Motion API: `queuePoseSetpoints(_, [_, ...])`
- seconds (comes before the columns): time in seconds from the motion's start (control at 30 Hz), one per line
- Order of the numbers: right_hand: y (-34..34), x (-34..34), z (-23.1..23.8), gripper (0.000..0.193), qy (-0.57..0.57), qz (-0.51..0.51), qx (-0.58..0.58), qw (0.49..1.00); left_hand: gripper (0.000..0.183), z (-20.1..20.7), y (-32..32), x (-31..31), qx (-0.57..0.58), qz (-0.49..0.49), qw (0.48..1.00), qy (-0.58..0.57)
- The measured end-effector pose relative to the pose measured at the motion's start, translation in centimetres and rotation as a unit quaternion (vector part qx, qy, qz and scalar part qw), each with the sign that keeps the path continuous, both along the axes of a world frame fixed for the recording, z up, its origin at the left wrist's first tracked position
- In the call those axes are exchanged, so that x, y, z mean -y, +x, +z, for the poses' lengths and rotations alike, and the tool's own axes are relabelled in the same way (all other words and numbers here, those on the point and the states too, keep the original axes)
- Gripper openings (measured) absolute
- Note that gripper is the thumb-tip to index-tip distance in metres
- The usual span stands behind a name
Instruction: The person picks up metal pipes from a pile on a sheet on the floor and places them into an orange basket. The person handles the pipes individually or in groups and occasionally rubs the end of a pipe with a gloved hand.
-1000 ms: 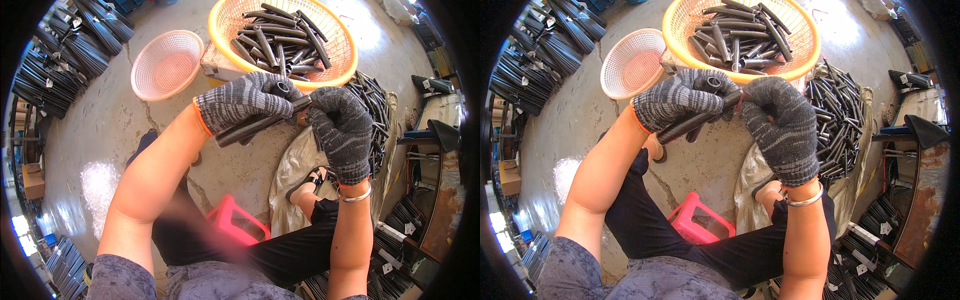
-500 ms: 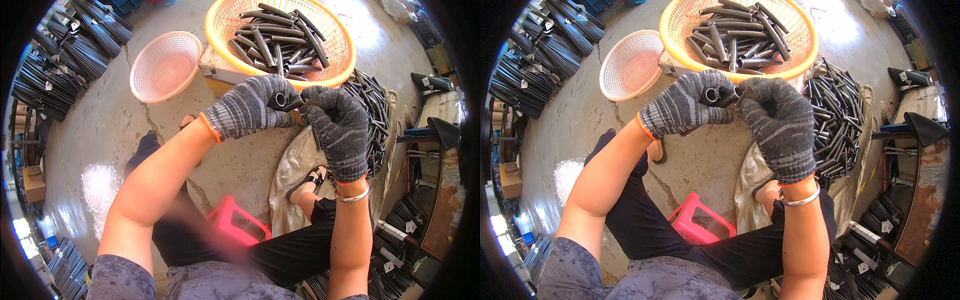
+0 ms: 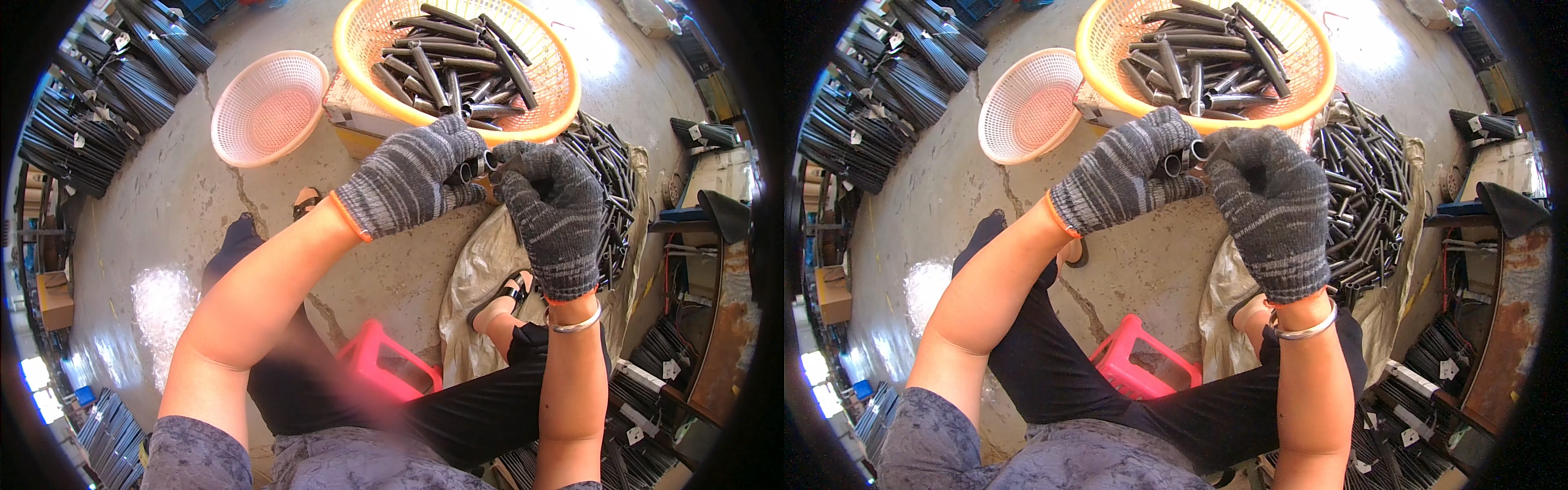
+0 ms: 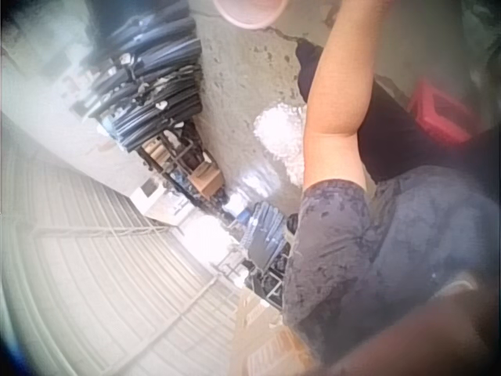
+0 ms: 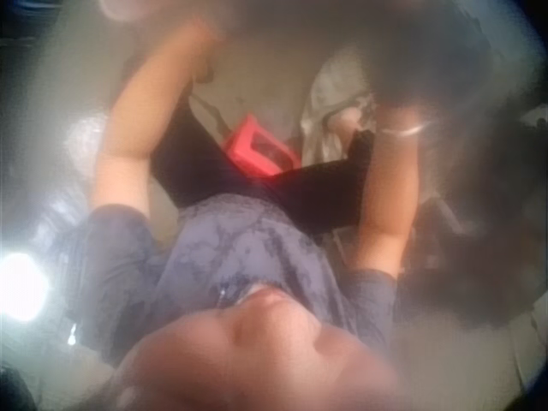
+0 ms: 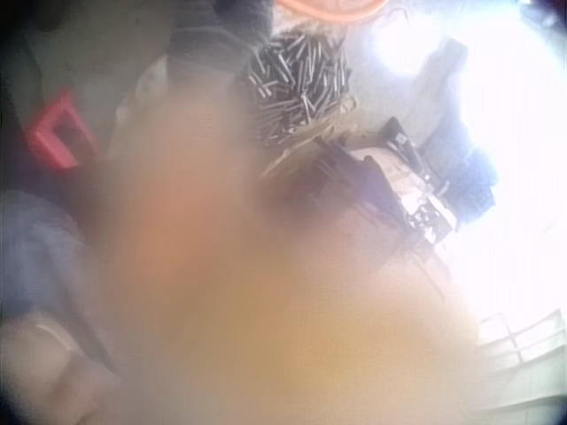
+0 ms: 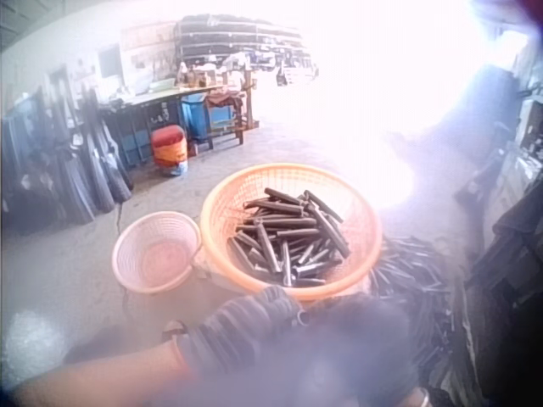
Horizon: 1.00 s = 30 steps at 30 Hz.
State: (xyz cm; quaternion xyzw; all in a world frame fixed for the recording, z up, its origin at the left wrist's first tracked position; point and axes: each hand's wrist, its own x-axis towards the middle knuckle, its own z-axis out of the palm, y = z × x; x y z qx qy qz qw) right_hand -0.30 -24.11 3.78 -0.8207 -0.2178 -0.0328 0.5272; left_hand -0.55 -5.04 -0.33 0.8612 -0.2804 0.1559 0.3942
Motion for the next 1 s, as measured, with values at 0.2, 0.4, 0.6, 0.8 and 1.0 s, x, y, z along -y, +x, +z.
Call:
queuePoseSetpoints(0.2, [0.2,0.2,-0.1,0.011,0.001,-0.003,-0.016,1.000,0.036,0.3,0.0,-0.1,0.016,0.002,1.000,0.012])
queuePoseSetpoints(0.4, [0.2,0.1,0.0,0.009,0.070,0.017,-0.057,0.996,0.034,0.3,-0.2,0.0,0.010,0.004,1.000,0.000])
queuePoseSetpoints(0.6, [0.2,0.1,-1.1,0.007,0.024,-0.013,-0.012,1.000,0.032,0.2,-0.3,0.1,0.027,0.025,0.998,0.055])
queuePoseSetpoints(0.8, [-0.2,-0.5,-2.1,0.005,-0.017,-0.058,0.036,0.998,0.027,-0.2,-0.6,0.4,0.072,0.055,0.992,0.087])
queuePoseSetpoints(1.0, [-0.3,-0.8,-2.8,0.007,-0.004,-0.049,0.081,0.995,0.020,-0.1,-0.9,1.0,0.046,0.056,0.992,0.105])
